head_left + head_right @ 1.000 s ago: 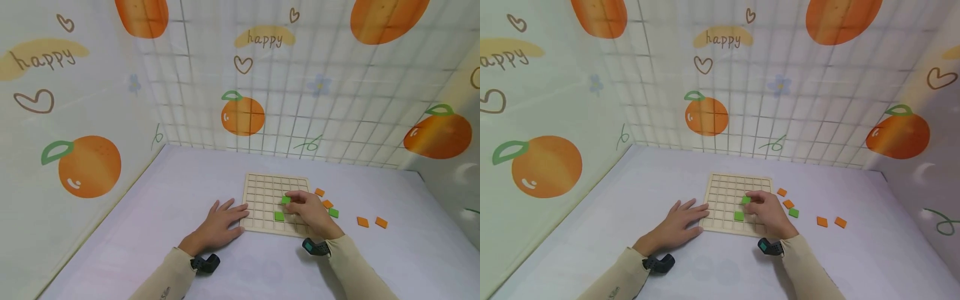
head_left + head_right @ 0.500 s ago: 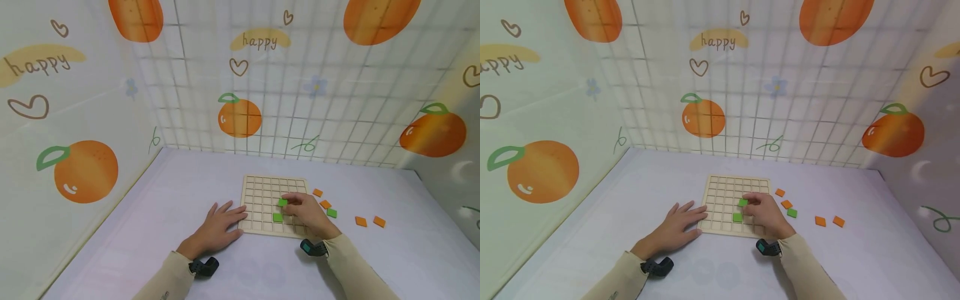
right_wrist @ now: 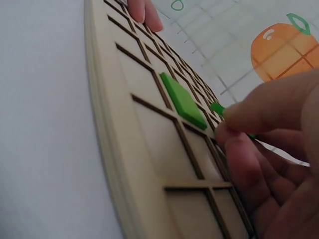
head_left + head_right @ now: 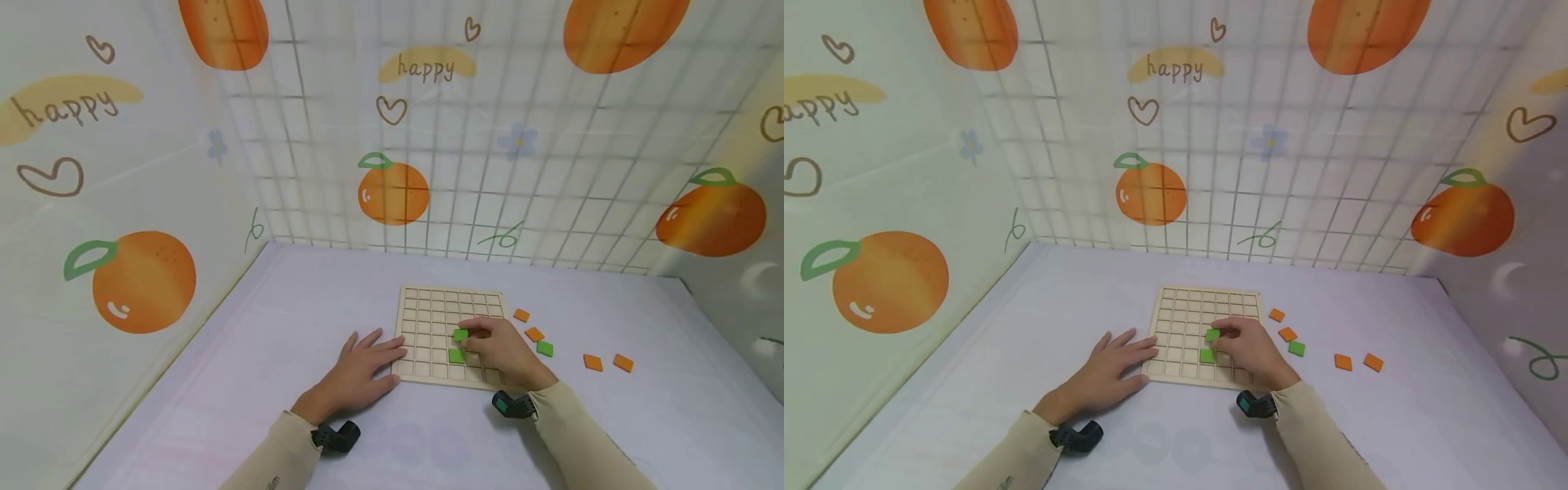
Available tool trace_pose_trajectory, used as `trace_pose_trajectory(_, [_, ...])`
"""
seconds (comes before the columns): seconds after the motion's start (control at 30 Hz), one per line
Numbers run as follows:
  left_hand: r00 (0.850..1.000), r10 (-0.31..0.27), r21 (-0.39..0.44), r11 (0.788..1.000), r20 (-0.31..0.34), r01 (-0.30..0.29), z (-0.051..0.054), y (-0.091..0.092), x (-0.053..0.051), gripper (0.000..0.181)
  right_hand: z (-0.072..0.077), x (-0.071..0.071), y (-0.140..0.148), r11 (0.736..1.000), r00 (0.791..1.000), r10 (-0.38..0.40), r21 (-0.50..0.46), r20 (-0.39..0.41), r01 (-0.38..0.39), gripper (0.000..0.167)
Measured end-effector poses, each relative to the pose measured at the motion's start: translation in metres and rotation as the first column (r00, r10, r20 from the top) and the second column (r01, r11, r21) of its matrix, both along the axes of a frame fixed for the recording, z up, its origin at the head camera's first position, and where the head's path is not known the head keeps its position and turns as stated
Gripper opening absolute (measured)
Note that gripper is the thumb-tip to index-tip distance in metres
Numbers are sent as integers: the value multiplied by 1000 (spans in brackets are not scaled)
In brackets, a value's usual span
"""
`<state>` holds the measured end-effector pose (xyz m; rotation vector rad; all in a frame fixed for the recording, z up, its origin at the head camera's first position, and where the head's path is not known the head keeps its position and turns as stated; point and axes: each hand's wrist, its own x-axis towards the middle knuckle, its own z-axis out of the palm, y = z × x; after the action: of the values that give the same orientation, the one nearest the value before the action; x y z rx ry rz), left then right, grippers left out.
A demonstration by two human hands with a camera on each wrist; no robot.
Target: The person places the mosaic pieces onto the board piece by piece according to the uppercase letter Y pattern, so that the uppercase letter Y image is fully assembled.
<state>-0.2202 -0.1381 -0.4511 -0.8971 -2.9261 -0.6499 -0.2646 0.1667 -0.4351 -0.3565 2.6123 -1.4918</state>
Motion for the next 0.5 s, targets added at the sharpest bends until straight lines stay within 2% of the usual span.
trace_pose_trajectory(0.5, [1000, 7, -8, 1000, 14, -6, -1, 1, -1, 50, 0, 1, 3, 998, 999, 34, 46, -10, -33, 36])
